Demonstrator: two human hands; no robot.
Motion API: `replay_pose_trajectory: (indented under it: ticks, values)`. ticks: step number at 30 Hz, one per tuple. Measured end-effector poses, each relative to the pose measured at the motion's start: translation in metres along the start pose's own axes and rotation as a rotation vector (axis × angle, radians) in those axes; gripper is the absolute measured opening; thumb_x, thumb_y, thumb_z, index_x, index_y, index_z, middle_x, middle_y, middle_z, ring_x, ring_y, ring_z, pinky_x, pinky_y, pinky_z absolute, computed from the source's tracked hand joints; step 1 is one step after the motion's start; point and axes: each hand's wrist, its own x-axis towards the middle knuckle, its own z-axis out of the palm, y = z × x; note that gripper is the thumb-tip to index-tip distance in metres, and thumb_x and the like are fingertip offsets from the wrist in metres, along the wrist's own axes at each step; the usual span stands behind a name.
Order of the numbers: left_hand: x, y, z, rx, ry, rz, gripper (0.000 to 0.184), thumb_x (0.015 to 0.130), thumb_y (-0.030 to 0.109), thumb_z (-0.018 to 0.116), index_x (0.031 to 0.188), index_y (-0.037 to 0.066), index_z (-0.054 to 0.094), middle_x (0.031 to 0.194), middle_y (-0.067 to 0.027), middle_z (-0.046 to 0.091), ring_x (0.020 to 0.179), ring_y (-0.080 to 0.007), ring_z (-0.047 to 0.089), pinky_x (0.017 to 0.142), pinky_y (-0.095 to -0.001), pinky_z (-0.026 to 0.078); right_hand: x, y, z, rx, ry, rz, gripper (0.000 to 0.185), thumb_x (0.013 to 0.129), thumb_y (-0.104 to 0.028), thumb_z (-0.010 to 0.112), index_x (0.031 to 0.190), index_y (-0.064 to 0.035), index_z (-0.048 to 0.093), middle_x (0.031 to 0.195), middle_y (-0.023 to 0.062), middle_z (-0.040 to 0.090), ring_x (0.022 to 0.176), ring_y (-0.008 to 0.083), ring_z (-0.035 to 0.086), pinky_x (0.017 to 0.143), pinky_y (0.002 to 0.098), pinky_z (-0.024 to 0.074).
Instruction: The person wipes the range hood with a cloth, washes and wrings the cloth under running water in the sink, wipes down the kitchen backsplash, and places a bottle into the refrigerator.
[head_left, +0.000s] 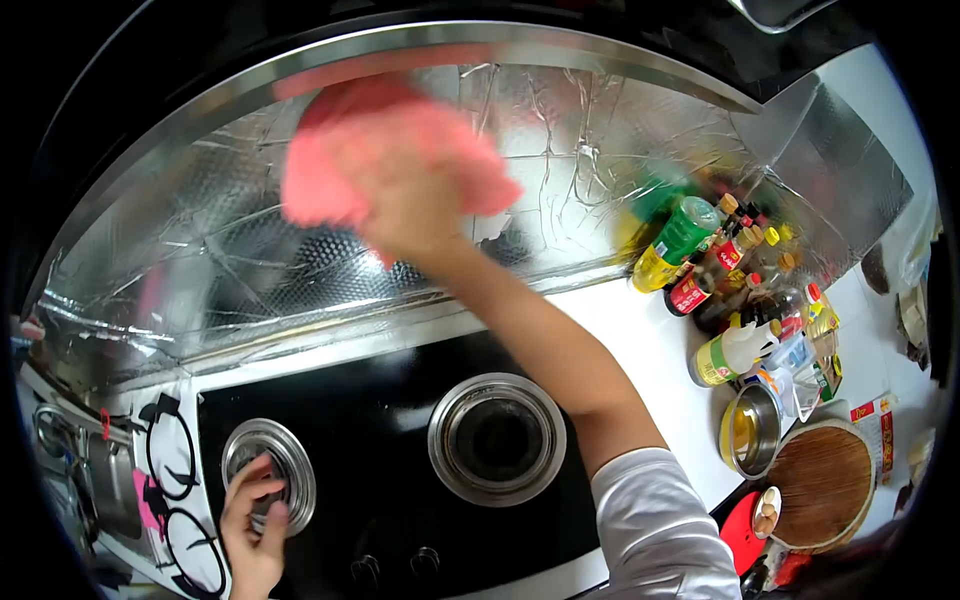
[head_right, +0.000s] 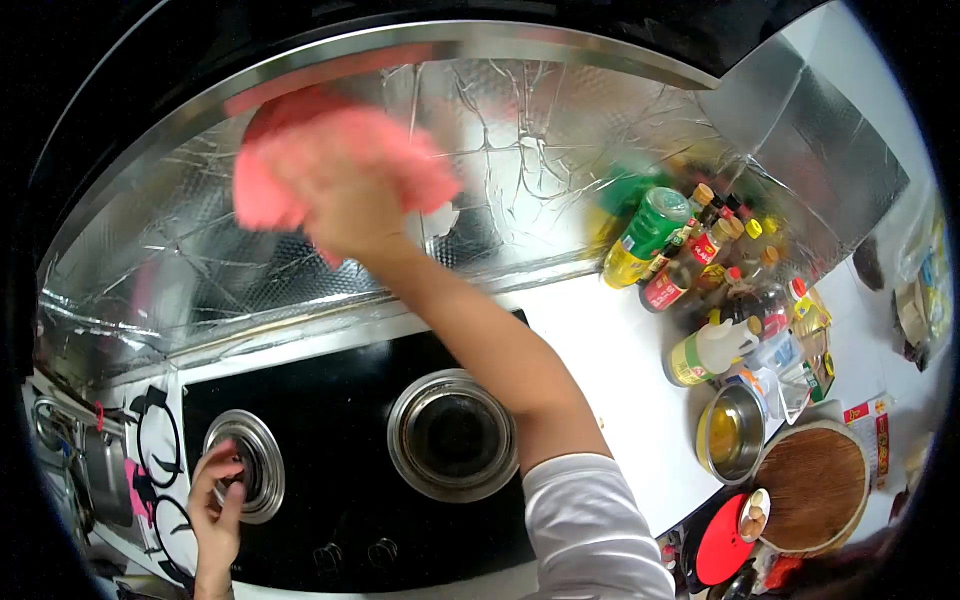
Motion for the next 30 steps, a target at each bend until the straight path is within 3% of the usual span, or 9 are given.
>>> replay_pose_trajectory:
  ticks: [5, 10, 14, 17, 19, 22, 25, 27, 30]
  values:
    - [-0.008, 0.038, -0.005, 0.052, -0.04, 0.155, 0.019, 0.083, 0.012, 0.061, 0.098, 0.0, 0.06, 0.127, -0.0168, 0.051, 0.116, -0.0275, 0.05, 0.101, -0.0368, 0.034, -0.018, 0.026, -0.015, -0.138, -0.227, -0.04, 0.057, 0.068, -0.019, 0.065, 0.124, -0.0217, 0.056, 0.123, 0.0006, 0.057, 0.12, 0.0239, 0.049, 0.104, 0.0454, 0.0321]
    - [-0.037, -0.005, -0.064, 0.042, 0.124, -0.048, 0.021, 0.083, 0.016, 0.061, 0.097, 0.001, 0.061, 0.129, -0.0169, 0.049, 0.119, -0.0286, 0.047, 0.102, -0.0394, 0.032, -0.017, 0.1, -0.065, -0.242, 0.488, 0.115, 0.046, 0.064, -0.021, 0.067, 0.109, -0.0135, 0.063, 0.103, 0.009, 0.062, 0.101, 0.0307, 0.055, 0.1, 0.048, 0.0312]
    - [-0.042, -0.025, -0.099, 0.09, 0.205, -0.082, 0.022, 0.084, 0.019, 0.06, 0.097, 0.001, 0.059, 0.129, -0.0175, 0.049, 0.119, -0.0294, 0.048, 0.102, -0.04, 0.033, 0.034, -0.001, 0.006, -0.13, 0.472, 0.303, 0.036, 0.064, -0.022, 0.065, 0.1, -0.0168, 0.064, 0.091, 0.0071, 0.06, 0.095, 0.0287, 0.054, 0.094, 0.0478, 0.0332]
    - [-0.044, -0.04, -0.104, 0.095, 0.205, -0.051, 0.025, 0.084, 0.022, 0.06, 0.098, 0.001, 0.059, 0.129, -0.0186, 0.049, 0.12, -0.0308, 0.047, 0.102, -0.04, 0.033, 0.055, -0.079, 0.043, -0.128, 0.176, 0.037, 0.038, 0.064, -0.02, 0.064, 0.102, -0.0178, 0.062, 0.096, 0.0052, 0.058, 0.097, 0.0272, 0.053, 0.081, 0.0437, 0.0412]
    - [-0.04, -0.037, -0.099, 0.04, 0.167, -0.048, 0.023, 0.083, 0.017, 0.061, 0.098, 0.0, 0.059, 0.129, -0.0192, 0.049, 0.12, -0.0306, 0.047, 0.103, -0.0402, 0.032, 0.038, -0.107, 0.092, -0.028, -0.001, -0.242, 0.051, 0.075, -0.019, 0.057, 0.126, -0.0193, 0.055, 0.131, 0.0016, 0.052, 0.119, 0.0217, 0.05, 0.093, 0.0381, 0.0395]
    - [-0.037, -0.025, -0.096, 0.014, 0.142, 0.111, 0.022, 0.079, 0.006, 0.061, 0.099, -0.002, 0.06, 0.128, -0.0209, 0.049, 0.117, -0.0326, 0.05, 0.1, -0.0396, 0.037, 0.024, -0.114, 0.091, -0.042, -0.135, -0.448, 0.059, 0.075, -0.012, 0.056, 0.133, -0.0195, 0.049, 0.136, 0.0015, 0.048, 0.125, 0.0168, 0.046, 0.094, 0.0327, 0.041]
    - [-0.037, -0.021, -0.11, 0.044, 0.136, 0.159, 0.022, 0.078, 0.004, 0.06, 0.099, -0.003, 0.06, 0.127, -0.0208, 0.05, 0.117, -0.033, 0.05, 0.1, -0.0402, 0.037, 0.047, -0.101, 0.033, -0.167, -0.837, 0.101, 0.071, 0.064, -0.015, 0.067, 0.133, -0.0153, 0.048, 0.134, 0.0037, 0.051, 0.121, 0.0182, 0.05, 0.101, 0.0363, 0.0363]
    - [-0.04, -0.029, -0.124, 0.032, 0.152, 0.128, 0.022, 0.077, 0.003, 0.06, 0.099, -0.003, 0.06, 0.127, -0.0206, 0.05, 0.117, -0.0329, 0.05, 0.1, -0.0402, 0.037, 0.019, -0.048, 0.02, -0.234, -0.187, -0.107, 0.08, 0.05, -0.015, 0.076, 0.127, -0.0212, 0.054, 0.126, 0.0013, 0.056, 0.12, 0.0188, 0.049, 0.097, 0.0464, 0.037]
    - [-0.047, -0.055, -0.143, 0.006, 0.173, 0.088, 0.021, 0.077, 0.003, 0.059, 0.097, -0.002, 0.06, 0.126, -0.0204, 0.051, 0.117, -0.0328, 0.05, 0.1, -0.0401, 0.037, 0.045, -0.067, 0.023, -0.421, 0.11, -0.07, 0.074, 0.057, -0.03, 0.073, 0.128, -0.0252, 0.053, 0.127, -0.0005, 0.053, 0.122, 0.0236, 0.045, 0.103, 0.0518, 0.0265]
